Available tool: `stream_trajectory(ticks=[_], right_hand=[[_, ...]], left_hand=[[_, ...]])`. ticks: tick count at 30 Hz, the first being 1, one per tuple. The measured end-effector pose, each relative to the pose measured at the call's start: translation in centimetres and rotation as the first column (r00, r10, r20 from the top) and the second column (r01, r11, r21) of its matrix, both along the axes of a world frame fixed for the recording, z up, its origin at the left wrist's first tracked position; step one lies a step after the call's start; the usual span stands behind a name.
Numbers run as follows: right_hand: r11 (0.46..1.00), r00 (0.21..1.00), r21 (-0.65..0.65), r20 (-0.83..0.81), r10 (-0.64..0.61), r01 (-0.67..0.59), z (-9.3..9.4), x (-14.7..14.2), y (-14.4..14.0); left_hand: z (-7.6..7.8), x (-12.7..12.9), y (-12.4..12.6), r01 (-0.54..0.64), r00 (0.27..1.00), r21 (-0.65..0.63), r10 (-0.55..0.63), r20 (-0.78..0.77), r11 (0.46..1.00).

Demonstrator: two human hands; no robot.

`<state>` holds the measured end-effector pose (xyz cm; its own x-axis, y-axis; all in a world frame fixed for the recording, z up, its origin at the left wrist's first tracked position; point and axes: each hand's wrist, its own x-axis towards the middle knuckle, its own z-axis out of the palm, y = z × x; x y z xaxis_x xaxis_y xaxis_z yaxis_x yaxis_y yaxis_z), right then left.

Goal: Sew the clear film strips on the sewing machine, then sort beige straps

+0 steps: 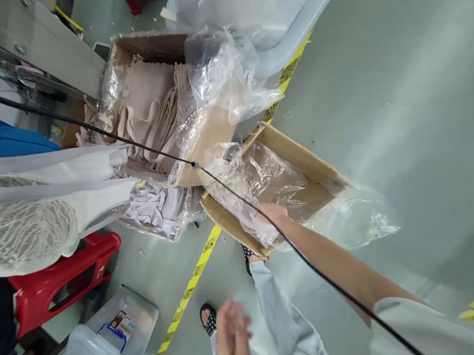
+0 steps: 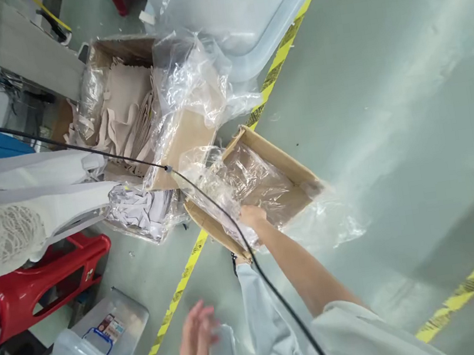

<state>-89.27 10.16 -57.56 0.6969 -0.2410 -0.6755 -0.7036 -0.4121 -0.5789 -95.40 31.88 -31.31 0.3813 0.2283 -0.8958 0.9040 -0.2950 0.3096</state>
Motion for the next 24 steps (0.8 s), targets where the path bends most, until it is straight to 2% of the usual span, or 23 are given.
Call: stream_trajectory(ticks=[2, 4, 7, 10, 13, 17, 21, 24], right_hand=[[0.997, 0.997, -0.004, -0.012, 0.071, -0.071, 1.4, -0.8, -0.9], [0.992, 0.992, -0.009, -0.006, 0.123, -0.123, 3.1, -2.0, -1.4], [0.989, 0.988, -0.010, 0.050, 0.146, -0.145, 5.4, -3.8, -1.6], [0.993, 0.984, 0.020, 0.138, 0.109, -0.113, 7.3, -5.0, -1.9], [0.998, 0.969, 0.062, 0.247, -0.011, -0.005, 9.3, -4.8, -3.0], [0.965, 0.903, 0.217, 0.369, -0.220, 0.147, 12.1, -2.2, -4.3], [0.907, 0.846, 0.384, 0.412, -0.338, 0.175, 14.2, 0.3, -2.9], [0.884, 0.824, 0.433, 0.427, -0.372, 0.174, 15.2, -0.3, -0.9]], left_hand=[[-0.4, 4.0, -3.0, 0.039, 0.979, -0.095, -0.019, 0.205, 0.995], [-0.9, 9.2, -6.9, 0.060, 0.938, -0.139, -0.007, 0.348, 0.988], [-1.6, 16.2, -12.7, 0.030, 0.911, -0.116, 0.021, 0.412, 0.993], [-2.1, 20.0, -16.5, 0.150, 0.860, -0.140, -0.059, 0.506, 0.979], [-2.5, 21.0, -18.4, 0.245, 0.847, -0.227, -0.094, 0.523, 0.943], [-2.2, 19.7, -18.4, 0.330, 0.823, -0.335, -0.096, 0.559, 0.882], [-1.5, 18.5, -17.0, 0.391, 0.833, -0.430, -0.113, 0.542, 0.814], [-0.6, 18.7, -16.0, 0.412, 0.812, -0.449, -0.095, 0.577, 0.793]])
